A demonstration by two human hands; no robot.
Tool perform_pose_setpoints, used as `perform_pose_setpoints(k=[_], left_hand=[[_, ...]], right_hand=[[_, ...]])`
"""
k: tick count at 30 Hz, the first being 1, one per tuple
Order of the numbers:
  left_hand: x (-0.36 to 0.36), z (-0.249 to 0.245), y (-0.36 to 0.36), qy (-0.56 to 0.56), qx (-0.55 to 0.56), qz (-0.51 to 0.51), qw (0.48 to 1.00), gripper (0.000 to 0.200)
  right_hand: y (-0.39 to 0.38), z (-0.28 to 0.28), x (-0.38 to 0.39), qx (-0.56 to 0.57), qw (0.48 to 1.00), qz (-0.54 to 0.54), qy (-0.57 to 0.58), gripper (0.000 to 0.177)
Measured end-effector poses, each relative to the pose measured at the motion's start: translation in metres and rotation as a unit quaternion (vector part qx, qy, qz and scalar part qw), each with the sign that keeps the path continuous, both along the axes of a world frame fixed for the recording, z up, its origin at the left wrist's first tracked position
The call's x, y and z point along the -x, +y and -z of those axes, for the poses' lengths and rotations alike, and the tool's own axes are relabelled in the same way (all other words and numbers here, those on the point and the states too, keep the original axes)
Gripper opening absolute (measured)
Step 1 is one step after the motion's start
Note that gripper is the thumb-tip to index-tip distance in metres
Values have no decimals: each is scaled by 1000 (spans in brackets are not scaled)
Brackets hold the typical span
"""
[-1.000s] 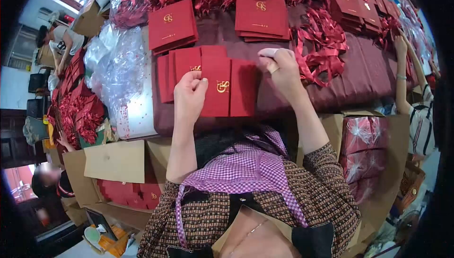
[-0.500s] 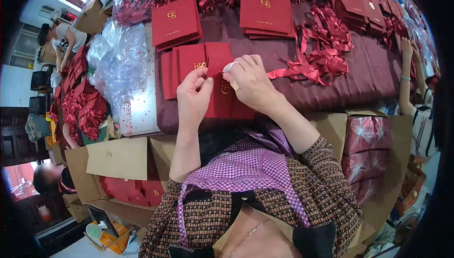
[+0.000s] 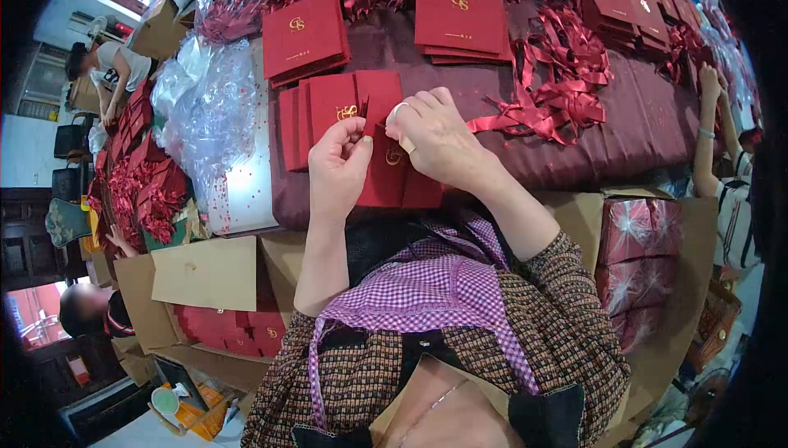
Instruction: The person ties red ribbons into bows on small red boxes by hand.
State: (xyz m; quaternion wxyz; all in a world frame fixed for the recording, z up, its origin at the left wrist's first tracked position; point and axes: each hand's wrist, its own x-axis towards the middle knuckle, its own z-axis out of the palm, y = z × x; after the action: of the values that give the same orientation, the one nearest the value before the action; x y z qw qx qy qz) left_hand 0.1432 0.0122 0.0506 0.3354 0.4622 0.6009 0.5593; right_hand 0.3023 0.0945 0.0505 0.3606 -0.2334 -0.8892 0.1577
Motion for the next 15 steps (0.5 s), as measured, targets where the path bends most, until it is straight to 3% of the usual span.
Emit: perform_pose_setpoints(k=[10,15], left_hand=[[-5,-4,-1,9,-3,-4,1000,18],[-8,-4,1,116,-43,-3,992,21]], right_hand=[[1,-4,-1,-5,1000,-11,2,9],[1,-9,0,42,999,-4,-22,9]])
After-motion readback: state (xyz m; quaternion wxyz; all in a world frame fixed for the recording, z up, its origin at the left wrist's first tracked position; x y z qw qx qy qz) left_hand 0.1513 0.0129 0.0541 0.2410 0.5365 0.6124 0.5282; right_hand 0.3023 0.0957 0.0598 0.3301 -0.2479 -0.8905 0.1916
